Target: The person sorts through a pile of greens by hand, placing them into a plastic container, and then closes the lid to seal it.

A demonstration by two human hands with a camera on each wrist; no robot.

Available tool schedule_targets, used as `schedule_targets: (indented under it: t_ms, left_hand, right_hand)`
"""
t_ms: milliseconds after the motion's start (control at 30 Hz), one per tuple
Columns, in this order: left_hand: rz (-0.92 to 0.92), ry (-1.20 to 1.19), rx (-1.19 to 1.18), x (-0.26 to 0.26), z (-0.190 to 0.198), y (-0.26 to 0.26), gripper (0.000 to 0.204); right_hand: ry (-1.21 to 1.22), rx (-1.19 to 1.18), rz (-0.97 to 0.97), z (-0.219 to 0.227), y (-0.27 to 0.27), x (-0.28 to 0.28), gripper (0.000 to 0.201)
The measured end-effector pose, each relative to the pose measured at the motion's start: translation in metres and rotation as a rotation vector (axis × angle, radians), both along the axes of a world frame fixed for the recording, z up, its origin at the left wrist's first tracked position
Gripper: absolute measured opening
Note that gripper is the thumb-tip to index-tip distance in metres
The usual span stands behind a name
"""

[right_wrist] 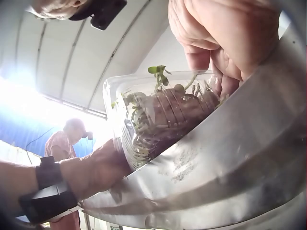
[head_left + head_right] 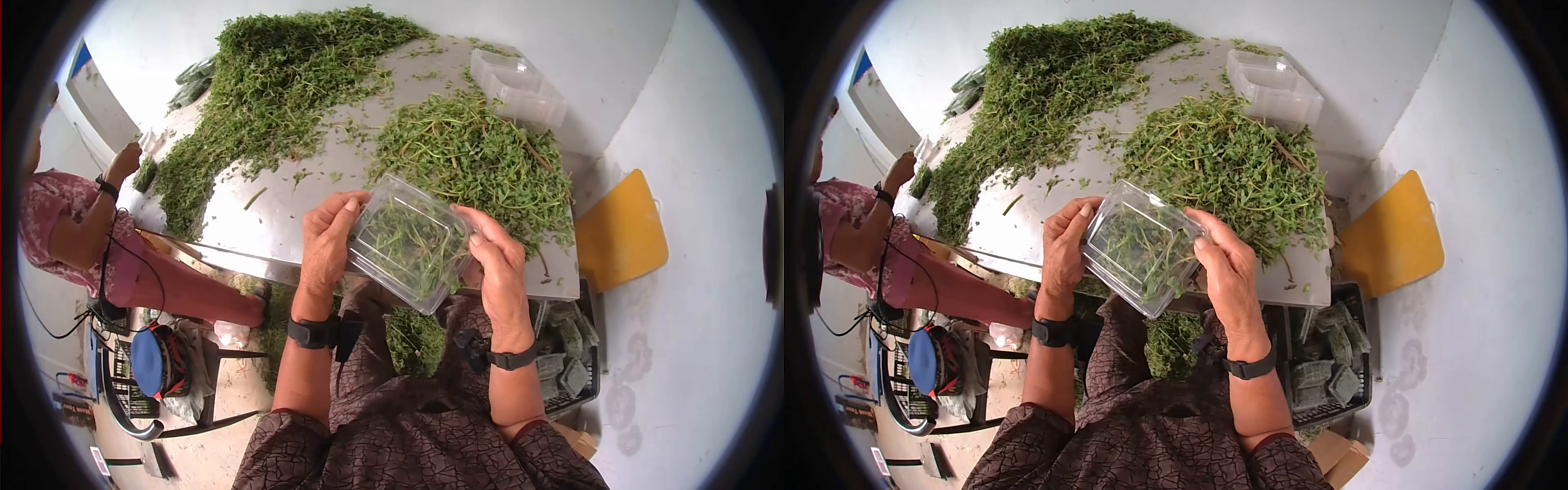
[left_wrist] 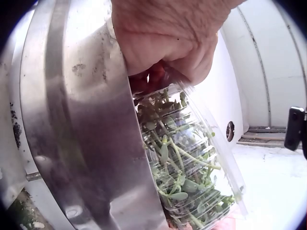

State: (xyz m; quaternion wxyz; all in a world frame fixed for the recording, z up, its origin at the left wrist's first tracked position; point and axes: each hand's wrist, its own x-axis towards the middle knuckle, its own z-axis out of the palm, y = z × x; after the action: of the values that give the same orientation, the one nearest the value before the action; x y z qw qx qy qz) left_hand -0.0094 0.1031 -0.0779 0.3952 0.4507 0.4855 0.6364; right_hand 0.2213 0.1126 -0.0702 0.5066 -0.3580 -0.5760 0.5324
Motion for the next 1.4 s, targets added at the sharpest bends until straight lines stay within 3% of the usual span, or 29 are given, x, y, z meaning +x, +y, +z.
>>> schedule_targets:
  t_ms: [167,267,467,1033,1400]
  left_hand:
    - [-0.001,-0.021,-0.029,0.003,0.004,-0.002,0.024]
    - [0.004,0.072,-0.005,-0.002,-0.003,0.001,0.028]
    - [-0.011,0.03,-0.002,0.001,-0.001,0.001,0.03]
    - [0.0,0.037,-0.034,0.0,-0.002,0.0,0.028]
    - [0.017,0.041,-0.027,0.004,0.001,-0.002,0.026]
  right_hand:
    - [0.082,0.023,0.005,0.009,0.002,-0.005,0.041]
    - [0.11,-0.058,0.075,0.01,0.008,-0.005,0.049]
    - [0.116,-0.083,0.177,0.009,0.016,-0.002,0.049]
    - [0.163,0.051,-0.018,-0.004,0.016,-0.012,0.036]
    - [0.09,0.056,-0.005,-0.001,0.014,-0.008,0.036]
